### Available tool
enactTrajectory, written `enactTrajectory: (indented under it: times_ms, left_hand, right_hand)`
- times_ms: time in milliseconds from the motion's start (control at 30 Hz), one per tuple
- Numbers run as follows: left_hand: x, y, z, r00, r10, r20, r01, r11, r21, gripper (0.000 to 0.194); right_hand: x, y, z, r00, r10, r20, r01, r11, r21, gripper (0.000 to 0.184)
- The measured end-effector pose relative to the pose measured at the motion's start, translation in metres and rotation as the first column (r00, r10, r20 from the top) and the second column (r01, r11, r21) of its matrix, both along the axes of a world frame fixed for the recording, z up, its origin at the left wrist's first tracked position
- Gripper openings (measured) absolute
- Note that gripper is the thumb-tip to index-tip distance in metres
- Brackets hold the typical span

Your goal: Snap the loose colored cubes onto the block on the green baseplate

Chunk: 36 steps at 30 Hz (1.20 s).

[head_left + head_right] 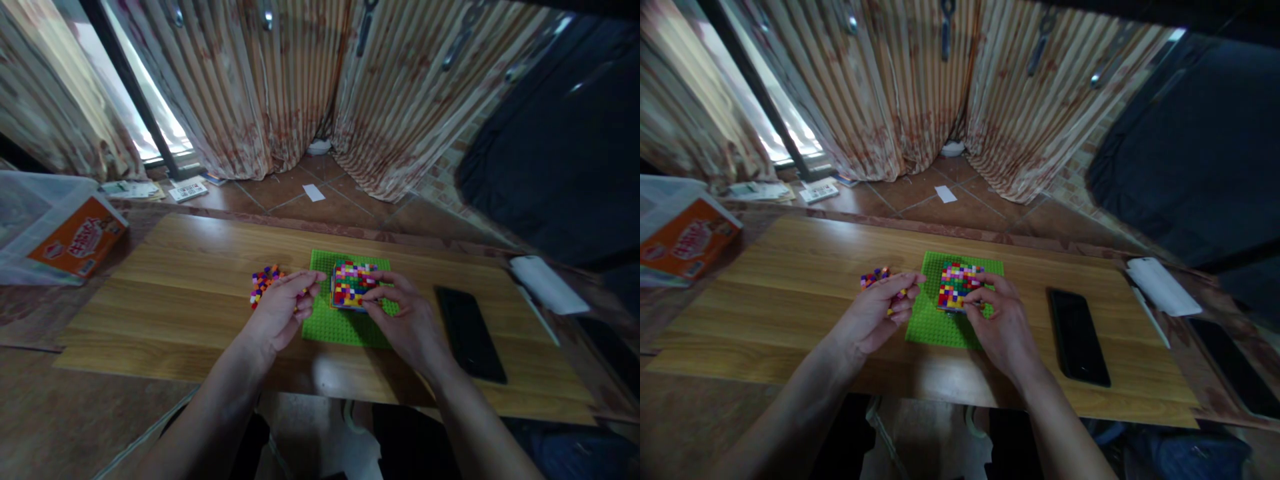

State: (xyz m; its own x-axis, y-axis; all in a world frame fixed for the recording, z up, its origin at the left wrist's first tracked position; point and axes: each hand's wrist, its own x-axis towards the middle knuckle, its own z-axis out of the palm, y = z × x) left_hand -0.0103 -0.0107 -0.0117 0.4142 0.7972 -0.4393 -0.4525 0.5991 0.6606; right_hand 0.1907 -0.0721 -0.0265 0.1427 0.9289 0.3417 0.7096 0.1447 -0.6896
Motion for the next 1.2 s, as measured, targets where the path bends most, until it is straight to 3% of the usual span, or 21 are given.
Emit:
enactTrajectory:
  times_ms: [367, 533, 700, 800, 933, 1200]
  left_hand:
    - [0.004, -0.002, 0.000, 0.999, 0.008, 0.039, -0.007, 1.000, -0.030, 0.014]
    - [0.005, -0.003, 0.009, 0.995, 0.010, 0.095, 0.005, 0.989, -0.150, 0.037]
    - [0.006, -0.003, 0.014, 0.972, -0.067, 0.225, 0.103, 0.982, -0.156, 0.049]
    - [0.007, -0.004, 0.012, 0.958, -0.113, 0.263, 0.155, 0.977, -0.145, 0.053]
    - [0.010, -0.007, 0.007, 0.945, -0.124, 0.304, 0.176, 0.973, -0.151, 0.051]
    - [0.012, -0.010, 0.005, 0.916, -0.128, 0.379, 0.203, 0.965, -0.164, 0.047]
  right_hand:
    - [0.000, -0.002, 0.000, 0.996, 0.048, 0.071, -0.050, 0.998, 0.028, 0.014]
    - [0.003, -0.002, 0.001, 0.994, 0.057, 0.092, -0.062, 0.997, 0.052, 0.011]
    - [-0.005, -0.004, 0.019, 0.993, 0.046, 0.109, -0.069, 0.972, 0.224, 0.009]
    - [-0.017, -0.005, 0.028, 0.984, 0.096, 0.151, -0.136, 0.951, 0.279, 0.015]
    - [-0.030, -0.002, 0.026, 0.951, 0.185, 0.247, -0.244, 0.941, 0.235, 0.019]
    - [-0.035, -0.001, 0.015, 0.911, 0.231, 0.342, -0.290, 0.948, 0.130, 0.019]
